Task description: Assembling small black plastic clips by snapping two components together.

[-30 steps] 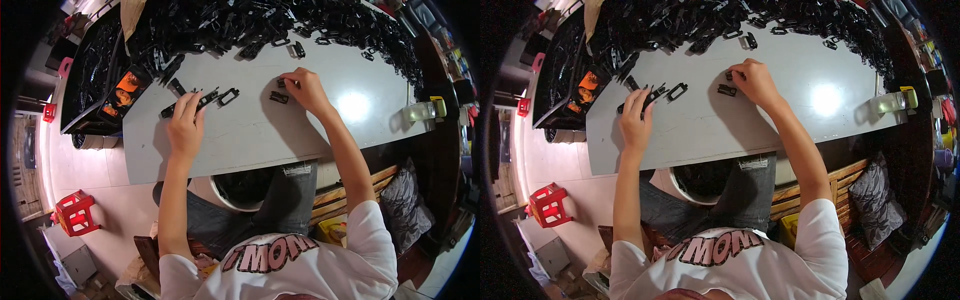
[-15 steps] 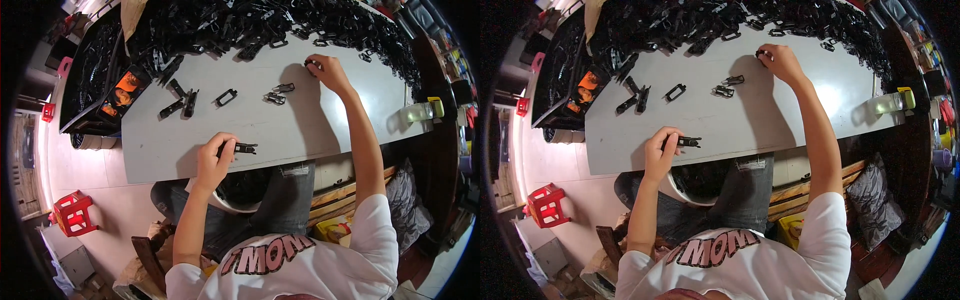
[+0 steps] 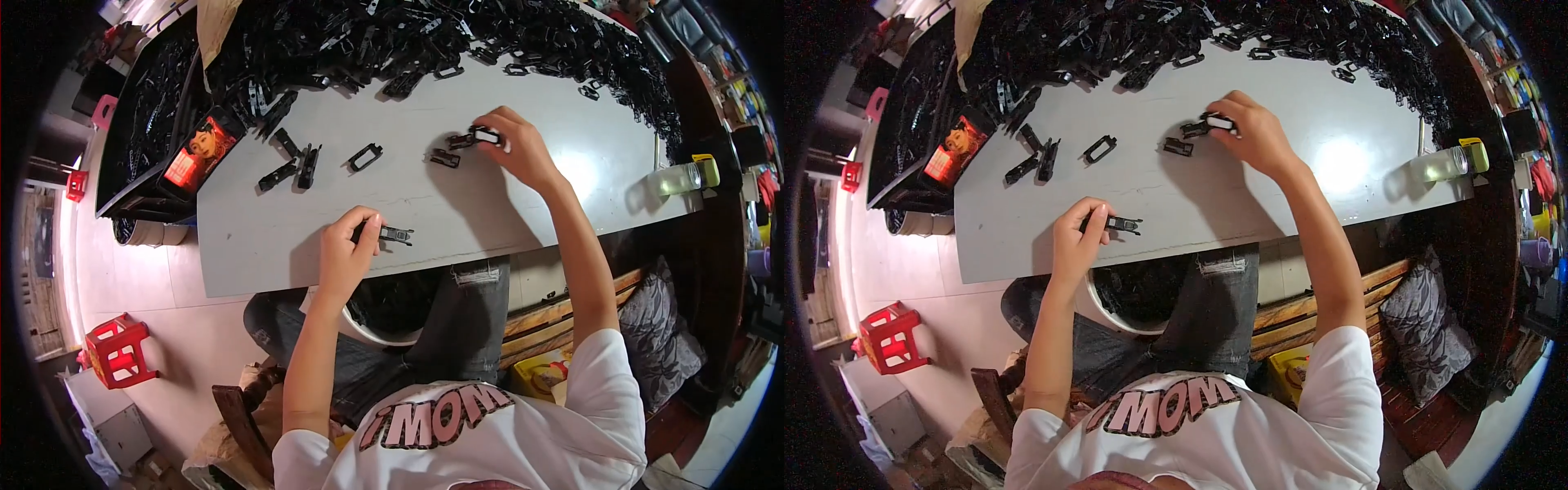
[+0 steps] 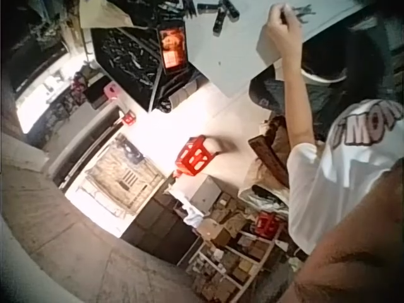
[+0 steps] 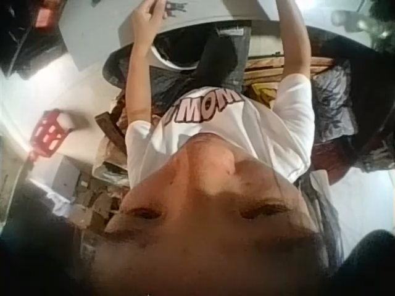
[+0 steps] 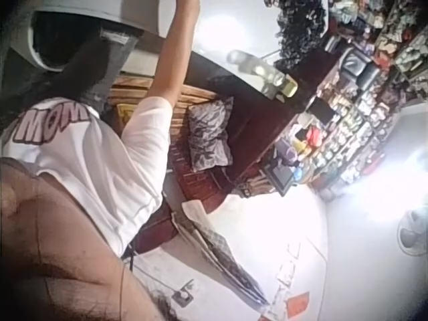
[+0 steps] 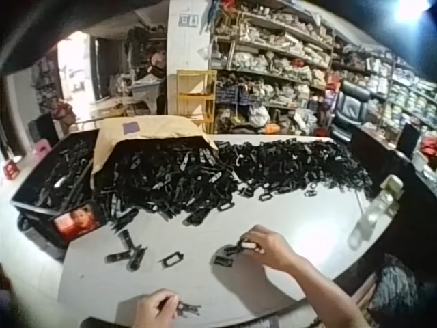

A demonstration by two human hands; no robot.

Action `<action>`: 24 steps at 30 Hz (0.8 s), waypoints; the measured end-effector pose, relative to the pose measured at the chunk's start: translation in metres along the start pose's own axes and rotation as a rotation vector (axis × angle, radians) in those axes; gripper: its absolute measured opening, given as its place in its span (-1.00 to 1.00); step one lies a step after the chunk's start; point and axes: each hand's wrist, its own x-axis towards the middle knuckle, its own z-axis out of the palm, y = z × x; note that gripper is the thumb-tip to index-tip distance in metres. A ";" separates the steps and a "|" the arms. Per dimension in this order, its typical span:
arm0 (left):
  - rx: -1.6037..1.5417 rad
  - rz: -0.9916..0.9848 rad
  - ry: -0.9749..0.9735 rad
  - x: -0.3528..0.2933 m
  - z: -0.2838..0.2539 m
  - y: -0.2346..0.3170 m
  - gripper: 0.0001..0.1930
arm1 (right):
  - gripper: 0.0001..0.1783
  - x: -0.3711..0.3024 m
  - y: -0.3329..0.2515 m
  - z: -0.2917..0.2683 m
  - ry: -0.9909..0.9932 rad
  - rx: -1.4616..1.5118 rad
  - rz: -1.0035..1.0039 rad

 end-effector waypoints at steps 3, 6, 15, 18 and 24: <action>-0.012 -0.009 0.011 -0.001 -0.001 -0.001 -0.79 | -0.68 0.006 -0.017 0.005 -0.114 0.016 -0.143; -0.003 -0.017 0.016 0.000 0.002 0.001 -0.79 | -0.66 0.009 -0.011 0.009 -0.101 -0.064 -0.195; -0.025 -0.004 0.061 0.003 0.006 -0.004 -0.81 | -0.71 -0.001 -0.024 0.023 -0.034 0.033 -0.093; 0.056 0.035 0.141 0.002 0.006 -0.007 -0.82 | -0.69 -0.019 -0.076 0.030 -0.098 0.197 -0.257; 0.042 0.052 0.212 0.006 0.012 0.002 -0.87 | -0.67 -0.036 -0.112 0.050 -0.120 0.193 -0.296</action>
